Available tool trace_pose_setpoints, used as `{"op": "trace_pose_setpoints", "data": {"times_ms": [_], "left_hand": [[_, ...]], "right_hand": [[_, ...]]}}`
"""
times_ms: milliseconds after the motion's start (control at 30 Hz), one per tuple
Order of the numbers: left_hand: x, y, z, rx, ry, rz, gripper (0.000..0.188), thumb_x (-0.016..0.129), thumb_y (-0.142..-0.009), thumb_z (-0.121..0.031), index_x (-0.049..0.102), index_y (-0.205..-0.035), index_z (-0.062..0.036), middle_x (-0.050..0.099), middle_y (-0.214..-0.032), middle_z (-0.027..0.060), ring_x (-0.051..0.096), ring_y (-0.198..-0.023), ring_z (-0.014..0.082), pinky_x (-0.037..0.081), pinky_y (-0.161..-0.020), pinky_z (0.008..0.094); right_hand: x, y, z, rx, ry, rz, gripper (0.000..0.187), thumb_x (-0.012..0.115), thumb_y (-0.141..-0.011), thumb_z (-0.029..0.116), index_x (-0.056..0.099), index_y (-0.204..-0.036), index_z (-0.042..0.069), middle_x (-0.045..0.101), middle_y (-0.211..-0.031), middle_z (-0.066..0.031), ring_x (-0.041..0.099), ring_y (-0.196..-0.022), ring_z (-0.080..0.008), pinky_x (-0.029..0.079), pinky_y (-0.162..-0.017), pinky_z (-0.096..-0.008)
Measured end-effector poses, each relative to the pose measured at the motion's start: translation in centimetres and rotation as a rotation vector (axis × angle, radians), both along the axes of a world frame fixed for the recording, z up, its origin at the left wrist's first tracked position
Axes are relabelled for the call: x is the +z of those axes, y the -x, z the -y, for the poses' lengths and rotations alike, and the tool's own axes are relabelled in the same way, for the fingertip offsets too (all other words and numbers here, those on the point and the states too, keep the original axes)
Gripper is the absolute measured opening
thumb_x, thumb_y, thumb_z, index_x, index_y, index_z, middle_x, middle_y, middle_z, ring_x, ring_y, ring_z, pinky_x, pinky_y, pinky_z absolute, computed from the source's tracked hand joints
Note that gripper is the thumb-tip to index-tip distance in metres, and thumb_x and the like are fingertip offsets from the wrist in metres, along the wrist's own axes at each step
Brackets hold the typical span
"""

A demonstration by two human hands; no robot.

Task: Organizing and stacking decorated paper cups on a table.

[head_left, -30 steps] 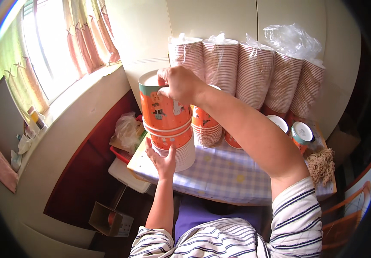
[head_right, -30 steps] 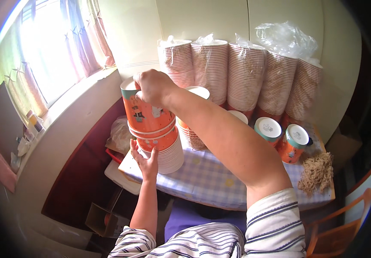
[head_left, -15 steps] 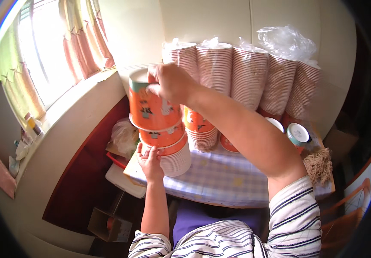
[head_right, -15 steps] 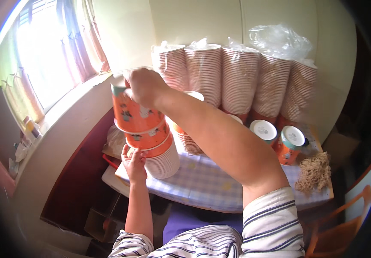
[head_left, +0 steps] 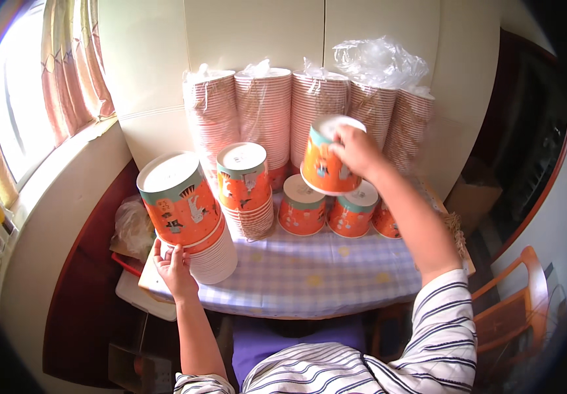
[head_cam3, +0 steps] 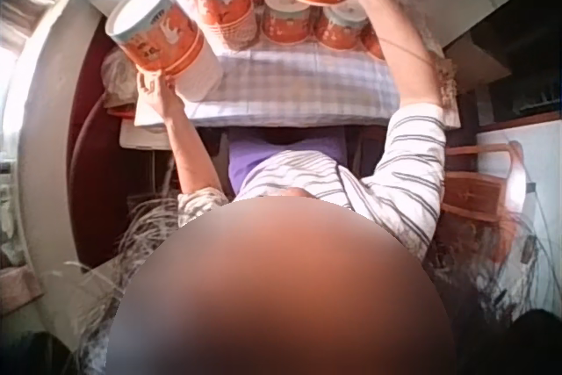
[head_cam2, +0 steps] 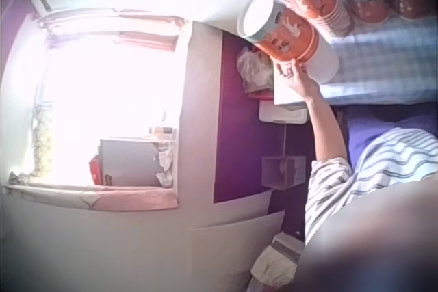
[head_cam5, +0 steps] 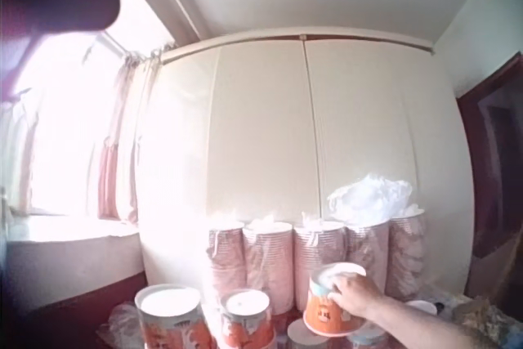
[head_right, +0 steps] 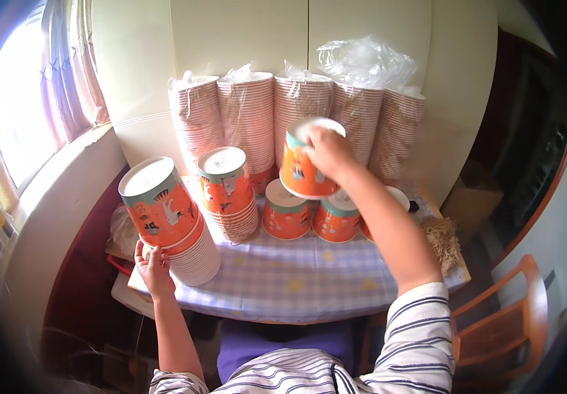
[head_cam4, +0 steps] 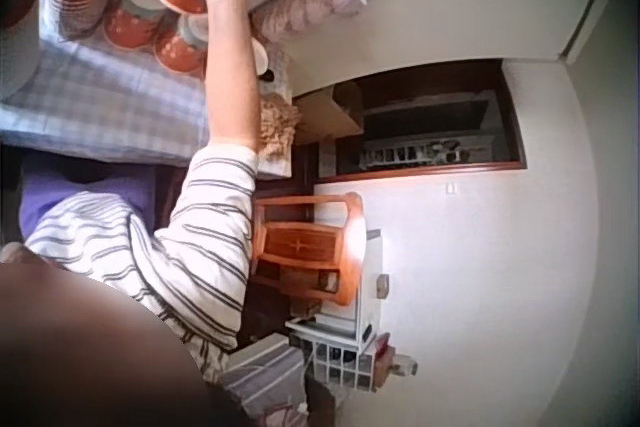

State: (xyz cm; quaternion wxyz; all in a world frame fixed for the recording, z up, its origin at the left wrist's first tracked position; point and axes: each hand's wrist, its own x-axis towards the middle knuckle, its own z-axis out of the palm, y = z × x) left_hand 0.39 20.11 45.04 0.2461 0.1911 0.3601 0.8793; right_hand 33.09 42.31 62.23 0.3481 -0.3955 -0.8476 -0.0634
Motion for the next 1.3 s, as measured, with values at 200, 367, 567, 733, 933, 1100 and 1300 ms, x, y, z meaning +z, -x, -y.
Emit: {"op": "trace_pose_setpoints", "data": {"times_ms": [200,367,567,733,933,1100,1300], "left_hand": [[0.2,-0.4,-0.3,-0.006,0.010,-0.011,0.058,0.062,-0.084,-0.001,0.031,-0.133,-0.0075,0.056,-0.085,0.0010,0.054,-0.068,0.0071,0.045,-0.065,0.0187],[-0.3,0.0,0.0,-0.001,0.017,-0.037,0.060,0.063,-0.083,0.000,0.031,-0.133,-0.0076,0.056,-0.084,0.0013,0.055,-0.070,0.0080,0.046,-0.065,0.0198],[-0.1,0.3,0.2,0.019,0.002,-0.060,0.062,0.063,-0.082,0.000,0.030,-0.134,-0.0079,0.058,-0.085,0.0027,0.056,-0.069,0.0086,0.046,-0.062,0.0196],[0.4,-0.6,-0.7,0.053,-0.020,-0.033,0.059,0.063,-0.081,0.002,0.031,-0.131,-0.0059,0.061,-0.077,0.0036,0.055,-0.060,0.0069,0.038,-0.050,0.0168],[0.2,-0.6,0.0,-0.029,-0.007,-0.087,0.064,0.064,-0.082,0.000,0.027,-0.135,-0.0017,0.061,-0.087,0.0043,0.055,-0.066,0.0064,0.040,-0.055,0.0167],[-1.4,0.1,0.1,-0.043,0.038,-0.155,0.062,0.064,-0.083,-0.004,0.030,-0.134,-0.0015,0.065,-0.087,0.0072,0.058,-0.065,0.0070,0.042,-0.056,0.0161],[-2.8,0.3,1.3,-0.030,0.114,-0.224,0.051,0.066,-0.084,-0.007,0.042,-0.129,-0.0046,0.061,-0.084,0.0006,0.054,-0.069,0.0053,0.042,-0.063,0.0182]], "right_hand": [[-7.7,-0.8,-2.9,-0.063,-0.124,0.004,0.021,0.070,-0.072,0.015,0.056,-0.083,0.004,0.062,-0.087,-0.0136,0.060,-0.085,-0.0338,0.049,-0.073,-0.0432],[-5.3,1.4,0.2,-0.038,-0.403,0.071,0.041,0.072,-0.074,0.025,0.060,-0.103,0.000,0.059,-0.109,-0.0135,0.055,-0.100,-0.0297,0.040,-0.092,-0.0433],[0.0,10.5,7.2,0.543,-0.109,-0.120,0.045,0.070,-0.077,0.026,0.057,-0.112,0.001,0.056,-0.113,-0.0170,0.053,-0.106,-0.0339,0.042,-0.093,-0.0417],[0.2,18.3,9.1,0.642,-0.145,0.022,0.052,0.072,-0.073,0.028,0.056,-0.114,0.000,0.056,-0.113,-0.0170,0.051,-0.105,-0.0343,0.041,-0.095,-0.0422],[-0.2,21.4,8.8,0.769,-0.060,-0.076,0.027,0.073,-0.068,0.010,0.061,-0.090,0.001,0.063,-0.086,-0.0149,0.061,-0.082,-0.0311,0.049,-0.076,-0.0396],[6.3,19.5,8.7,0.785,-0.071,-0.347,0.024,0.070,-0.073,0.011,0.054,-0.086,0.001,0.060,-0.087,-0.0170,0.060,-0.081,-0.0339,0.048,-0.071,-0.0415],[13.1,4.2,9.1,0.469,-0.442,-0.289,0.024,0.070,-0.072,0.011,0.060,-0.090,-0.001,0.064,-0.079,-0.0152,0.063,-0.068,-0.0267,0.049,-0.064,-0.0342]]}}
